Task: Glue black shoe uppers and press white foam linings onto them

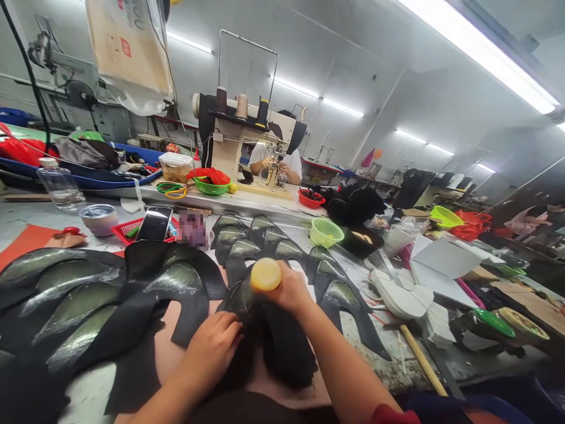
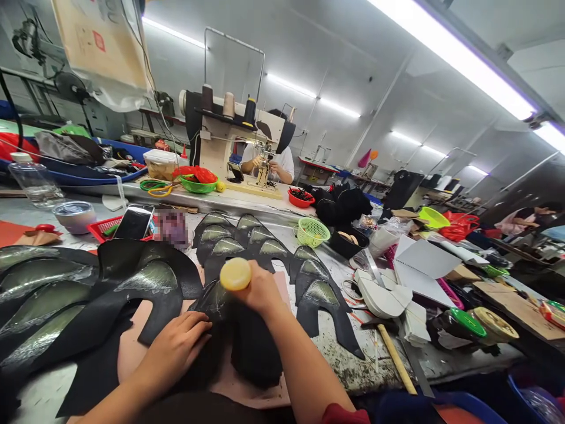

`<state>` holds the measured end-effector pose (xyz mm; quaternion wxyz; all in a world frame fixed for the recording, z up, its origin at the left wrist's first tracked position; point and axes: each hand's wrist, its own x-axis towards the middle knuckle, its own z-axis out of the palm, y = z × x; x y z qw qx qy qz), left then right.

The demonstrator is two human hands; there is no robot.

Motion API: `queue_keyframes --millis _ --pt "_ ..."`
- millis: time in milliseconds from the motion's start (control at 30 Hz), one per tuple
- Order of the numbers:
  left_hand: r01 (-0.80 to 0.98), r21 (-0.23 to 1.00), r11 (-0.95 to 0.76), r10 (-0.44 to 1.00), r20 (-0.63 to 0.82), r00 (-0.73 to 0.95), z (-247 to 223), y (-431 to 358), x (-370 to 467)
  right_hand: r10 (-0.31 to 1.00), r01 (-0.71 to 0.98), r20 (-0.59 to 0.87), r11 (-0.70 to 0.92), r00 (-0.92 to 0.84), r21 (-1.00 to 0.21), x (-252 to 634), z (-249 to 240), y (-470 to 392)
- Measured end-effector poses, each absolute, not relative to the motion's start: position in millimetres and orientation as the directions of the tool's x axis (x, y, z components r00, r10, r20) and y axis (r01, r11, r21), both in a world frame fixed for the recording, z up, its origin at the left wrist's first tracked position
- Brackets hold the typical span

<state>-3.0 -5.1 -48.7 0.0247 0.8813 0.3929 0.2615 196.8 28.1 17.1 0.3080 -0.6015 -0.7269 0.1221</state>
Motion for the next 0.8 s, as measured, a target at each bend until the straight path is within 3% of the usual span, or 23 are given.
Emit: queue_keyframes --millis 67,233,333,433,500,600,733,800 --pt "0.694 0.304 -0.653 0.752 0.373 0.544 -43 -1 -2 0.946 0.777 0.249 0.313 -0.206 -0.547 199 18 26" --pt "0.723 0.466 -0.510 0.860 0.314 0.403 -43 9 -5 0.951 0.781 0.310 0.208 -0.020 -0.589 212 16 23" --pt "0.689 0.609 -0.393 0.919 0.274 0.282 -49 14 -8 0.943 0.726 0.264 0.326 -0.203 -0.605 219 14 21" --pt "0.669 0.686 -0.287 0.957 0.177 0.229 -53 19 -11 0.946 0.719 0.315 0.271 -0.076 -0.640 224 14 19" --pt "0.665 0.700 -0.261 0.964 0.149 0.221 -54 20 -11 0.948 0.709 0.314 0.259 -0.056 -0.656 227 14 18" --pt "0.657 0.705 -0.267 0.963 0.169 0.210 -54 20 -10 0.946 0.682 0.251 0.321 -0.204 -0.658 232 14 16" --pt "0.688 0.661 -0.299 0.954 0.232 0.191 -51 17 -8 0.956 0.727 0.282 0.249 -0.080 -0.639 242 13 13" --pt "0.717 0.630 -0.300 0.953 0.227 0.200 -47 17 -7 0.958 0.711 0.244 0.276 -0.150 -0.647 246 12 10"
